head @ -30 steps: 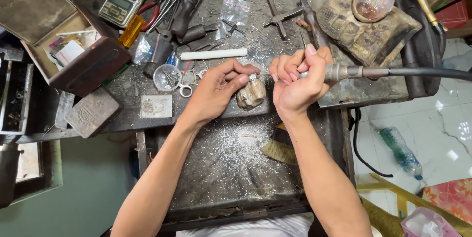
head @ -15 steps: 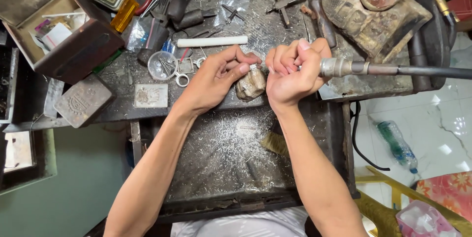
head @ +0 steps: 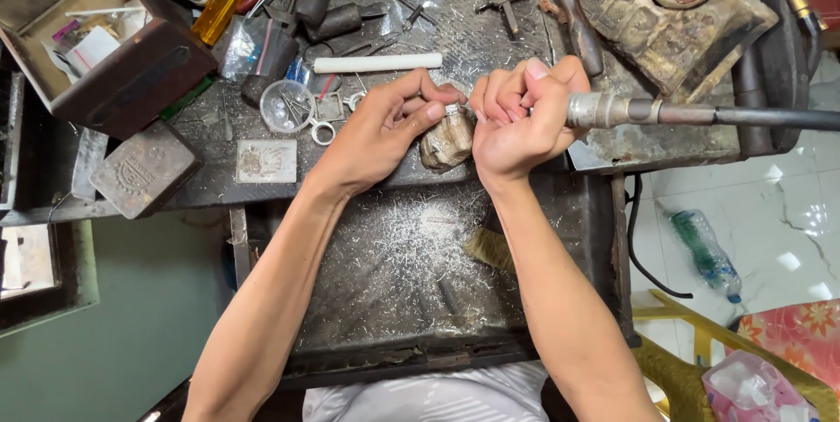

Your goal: Using a rotary tool to shape and refine a small jewelry piece on a workbench.

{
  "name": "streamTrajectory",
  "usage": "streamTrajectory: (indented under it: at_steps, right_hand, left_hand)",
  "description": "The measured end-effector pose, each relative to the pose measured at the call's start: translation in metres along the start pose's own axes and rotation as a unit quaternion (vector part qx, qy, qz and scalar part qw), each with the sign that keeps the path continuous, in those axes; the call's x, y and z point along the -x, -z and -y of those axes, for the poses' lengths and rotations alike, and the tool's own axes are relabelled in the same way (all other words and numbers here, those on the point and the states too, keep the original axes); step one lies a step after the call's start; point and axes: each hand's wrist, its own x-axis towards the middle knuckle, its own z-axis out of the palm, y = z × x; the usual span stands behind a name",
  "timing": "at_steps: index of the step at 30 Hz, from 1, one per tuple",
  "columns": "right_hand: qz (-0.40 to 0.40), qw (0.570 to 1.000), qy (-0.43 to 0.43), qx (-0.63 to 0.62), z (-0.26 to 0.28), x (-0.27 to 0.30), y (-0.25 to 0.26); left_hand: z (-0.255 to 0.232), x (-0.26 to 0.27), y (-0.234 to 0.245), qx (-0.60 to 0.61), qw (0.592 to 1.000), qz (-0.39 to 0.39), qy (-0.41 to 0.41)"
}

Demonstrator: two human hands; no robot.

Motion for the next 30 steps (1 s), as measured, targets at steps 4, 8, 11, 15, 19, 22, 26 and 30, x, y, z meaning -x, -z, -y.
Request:
streamTrajectory:
  at_steps: [4,8,11,15,19,22,26,30]
  right_hand:
    - [0.005,1.000,0.001,0.003,-0.0007,0.0009,0.0001]
    - [0.015,1.000,0.005,0.015,-0.0003,0.0013,-0.0019]
    - [0.017,1.000,0.004,0.016,-0.0010,0.0017,-0.0019]
    - [0.016,1.000,0.006,0.018,-0.0016,0.0014,-0.0010]
    - [0.018,1.000,0.006,0.020,-0.0028,0.0010,0.0007]
    - [0.024,0.999,0.004,0.024,-0.0030,0.0000,0.0003]
    - [0.025,0.999,0.004,0.021,-0.0027,0.0003,-0.0005]
    - [0.025,0.999,0.002,0.021,-0.0030,-0.0001,0.0006]
  left_hand:
    - [0.0021,-0.0006,-0.0001,-0.003,1.000,0.001,0.002]
    - [-0.0007,0.0000,0.0002,-0.004,1.000,0.003,0.004]
    - [0.0007,0.0007,0.0004,-0.006,1.000,0.005,0.002]
    - [-0.0016,0.0005,-0.0001,-0.007,1.000,0.005,0.004]
    - [-0.0014,0.0014,-0.0001,-0.006,1.000,0.007,0.002]
    - [-0.0005,0.0007,0.0001,-0.005,1.000,0.008,0.002]
    - [-0.0016,0.0008,0.0002,-0.004,1.000,0.008,-0.004]
    - [-0.0018,0.0010,-0.0003,0.001,1.000,0.009,-0.006]
